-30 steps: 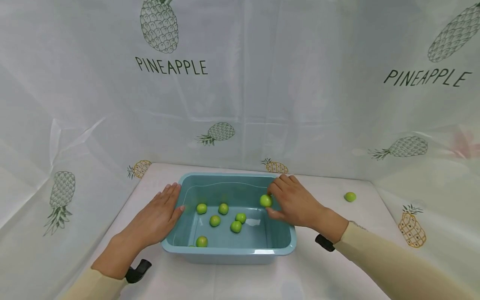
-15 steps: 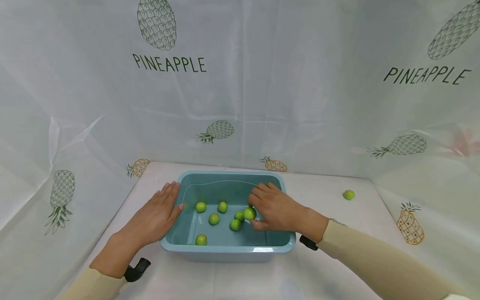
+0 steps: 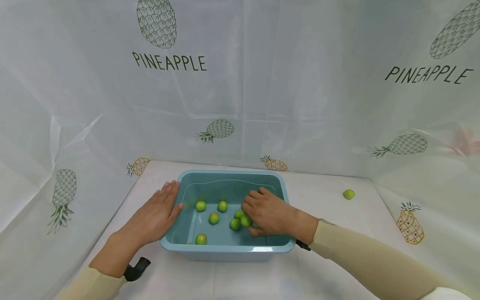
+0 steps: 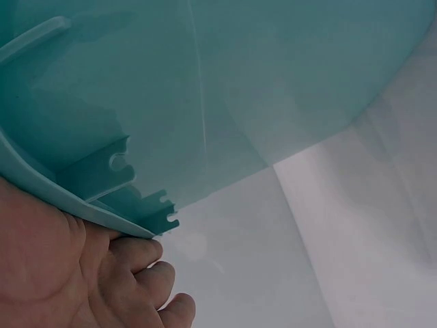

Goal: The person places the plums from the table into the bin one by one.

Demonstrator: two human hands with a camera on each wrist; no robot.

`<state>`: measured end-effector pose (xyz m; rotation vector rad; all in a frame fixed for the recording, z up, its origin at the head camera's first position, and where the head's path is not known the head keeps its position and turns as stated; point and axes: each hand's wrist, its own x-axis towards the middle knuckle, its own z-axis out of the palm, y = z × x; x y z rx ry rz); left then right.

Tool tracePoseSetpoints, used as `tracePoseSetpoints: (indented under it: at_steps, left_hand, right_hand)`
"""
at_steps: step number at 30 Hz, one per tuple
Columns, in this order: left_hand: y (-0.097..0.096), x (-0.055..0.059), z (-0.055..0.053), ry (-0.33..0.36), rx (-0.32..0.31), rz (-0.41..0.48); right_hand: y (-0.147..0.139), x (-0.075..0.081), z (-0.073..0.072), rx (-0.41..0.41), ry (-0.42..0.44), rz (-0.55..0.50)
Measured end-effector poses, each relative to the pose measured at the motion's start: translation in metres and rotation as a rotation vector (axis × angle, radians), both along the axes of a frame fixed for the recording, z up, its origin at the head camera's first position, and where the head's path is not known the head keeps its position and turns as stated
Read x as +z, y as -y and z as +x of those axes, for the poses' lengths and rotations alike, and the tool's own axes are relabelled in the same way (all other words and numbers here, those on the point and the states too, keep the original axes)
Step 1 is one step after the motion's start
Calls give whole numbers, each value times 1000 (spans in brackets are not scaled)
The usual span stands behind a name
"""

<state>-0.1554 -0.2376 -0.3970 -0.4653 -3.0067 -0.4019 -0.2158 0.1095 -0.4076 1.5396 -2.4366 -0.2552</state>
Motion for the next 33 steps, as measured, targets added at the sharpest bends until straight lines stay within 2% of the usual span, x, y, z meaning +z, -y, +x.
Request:
tracePoseSetpoints:
  at_steps: [10,23,28,33]
  left_hand:
    - [-1,0,0,1,-1,4]
    - [-1,0,0,-2,-1,3]
    - [0,0,1,-1,0,7]
    - [-1,0,2,9,7,12]
  right_hand:
    - [1,-1,2,-22,-40,79]
    - [1,-1,3,-20,-46,49]
    - [-1,-1,2,-19,-93,-36]
    - [-7,1,0,-37,-172,-214]
